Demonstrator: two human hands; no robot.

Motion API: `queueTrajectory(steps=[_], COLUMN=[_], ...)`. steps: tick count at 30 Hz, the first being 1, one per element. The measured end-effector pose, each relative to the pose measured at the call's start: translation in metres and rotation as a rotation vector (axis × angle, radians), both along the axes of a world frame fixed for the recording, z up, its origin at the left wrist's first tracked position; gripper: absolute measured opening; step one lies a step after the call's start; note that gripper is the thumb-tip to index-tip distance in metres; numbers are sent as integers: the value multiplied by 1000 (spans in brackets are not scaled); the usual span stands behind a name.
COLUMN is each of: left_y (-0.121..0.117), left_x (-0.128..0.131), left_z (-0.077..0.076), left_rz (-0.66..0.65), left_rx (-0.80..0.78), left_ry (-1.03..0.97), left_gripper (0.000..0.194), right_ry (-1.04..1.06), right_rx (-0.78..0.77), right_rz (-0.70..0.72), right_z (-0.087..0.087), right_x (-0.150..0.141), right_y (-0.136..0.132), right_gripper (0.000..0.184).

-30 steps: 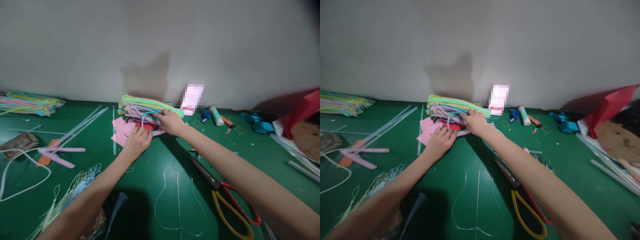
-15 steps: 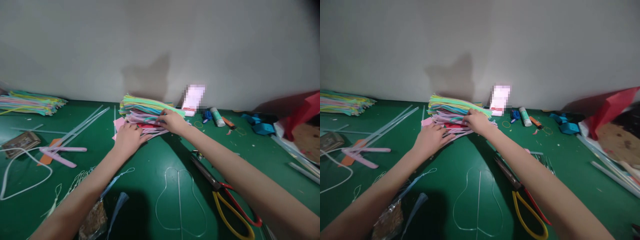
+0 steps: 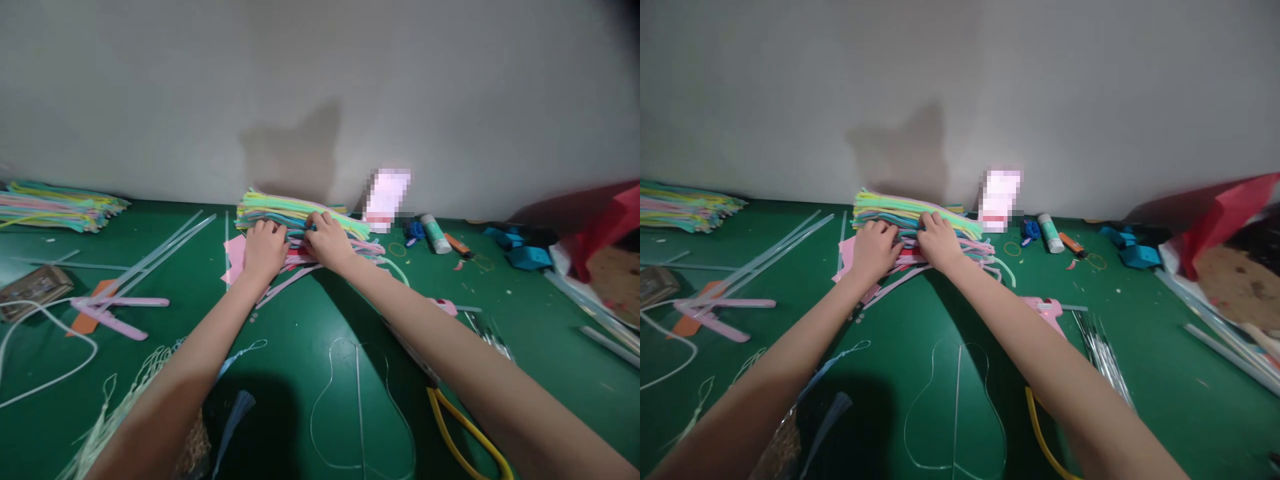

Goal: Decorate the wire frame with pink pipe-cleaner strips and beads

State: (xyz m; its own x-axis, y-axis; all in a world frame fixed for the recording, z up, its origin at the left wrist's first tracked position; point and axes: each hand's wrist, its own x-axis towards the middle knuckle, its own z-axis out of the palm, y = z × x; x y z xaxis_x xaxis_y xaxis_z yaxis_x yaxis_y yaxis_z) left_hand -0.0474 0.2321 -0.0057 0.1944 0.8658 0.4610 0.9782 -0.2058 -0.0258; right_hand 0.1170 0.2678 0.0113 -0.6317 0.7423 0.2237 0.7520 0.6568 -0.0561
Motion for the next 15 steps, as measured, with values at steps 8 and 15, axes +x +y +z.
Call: queueTrajectory(steps=[8,15], left_y=[2,10], left_x=[-2,-7], left_z=[-3,0], left_rz=[59,165], left_rx=[-19,-29], left_ry=[-187,-471], left_gripper=[21,11], right_ry=[80,141], right_rx=[-88,-216], right_rz=[-42,-63], right_z=[-5,10], right_x=[-2,8], right_y=[5,13], right_gripper=[30,20])
